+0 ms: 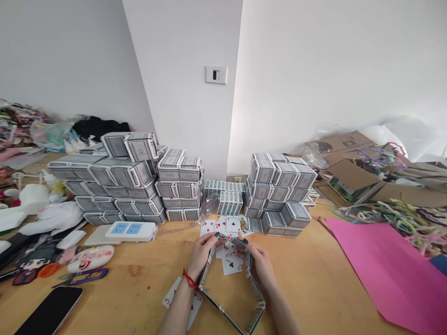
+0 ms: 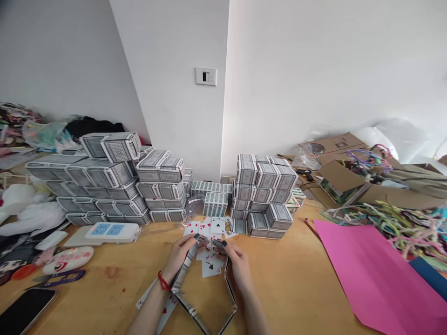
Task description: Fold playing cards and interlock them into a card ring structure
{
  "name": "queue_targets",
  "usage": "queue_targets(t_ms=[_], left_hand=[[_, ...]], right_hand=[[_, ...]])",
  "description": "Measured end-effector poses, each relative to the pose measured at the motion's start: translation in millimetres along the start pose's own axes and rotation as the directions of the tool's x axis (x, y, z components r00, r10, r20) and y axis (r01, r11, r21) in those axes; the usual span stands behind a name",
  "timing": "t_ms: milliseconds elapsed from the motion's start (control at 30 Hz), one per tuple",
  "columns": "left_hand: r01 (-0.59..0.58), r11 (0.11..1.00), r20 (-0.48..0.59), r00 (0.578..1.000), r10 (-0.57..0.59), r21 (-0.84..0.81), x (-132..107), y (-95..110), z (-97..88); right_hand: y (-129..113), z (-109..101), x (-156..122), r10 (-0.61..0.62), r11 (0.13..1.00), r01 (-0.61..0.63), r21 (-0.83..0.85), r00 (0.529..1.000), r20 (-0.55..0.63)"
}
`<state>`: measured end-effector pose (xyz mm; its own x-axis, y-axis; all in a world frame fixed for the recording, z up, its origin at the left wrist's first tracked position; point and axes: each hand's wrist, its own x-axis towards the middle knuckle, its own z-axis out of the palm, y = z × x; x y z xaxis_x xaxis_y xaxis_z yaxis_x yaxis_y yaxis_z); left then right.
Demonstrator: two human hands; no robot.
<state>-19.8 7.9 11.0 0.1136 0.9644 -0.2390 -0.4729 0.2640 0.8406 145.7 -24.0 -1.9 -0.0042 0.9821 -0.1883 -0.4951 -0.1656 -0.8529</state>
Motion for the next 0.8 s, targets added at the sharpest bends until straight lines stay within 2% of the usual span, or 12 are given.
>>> queue_targets(t_ms=[200, 467, 800], left_hand=[[-0.004, 0.996, 0.038, 0.999, 0.001, 0.087, 0, -1, -0.4], [-0.026, 0.971, 0.033, 0.999, 0.019, 0.238, -3, 4, 3.9], [-0.075, 0.952, 0.008, 0.997, 0.076, 0.297, -8, 8, 8.4]], right_hand=[[-1, 0, 0, -0.022, 0.998, 0.023, -0.053, 1.0, 0.019], [3, 0, 1, -0.036, 0.996, 0.037, -0.077, 0.999, 0.006], [4, 0, 2, -0.044, 0.993, 0.042, -0.109, 0.999, -0.014]])
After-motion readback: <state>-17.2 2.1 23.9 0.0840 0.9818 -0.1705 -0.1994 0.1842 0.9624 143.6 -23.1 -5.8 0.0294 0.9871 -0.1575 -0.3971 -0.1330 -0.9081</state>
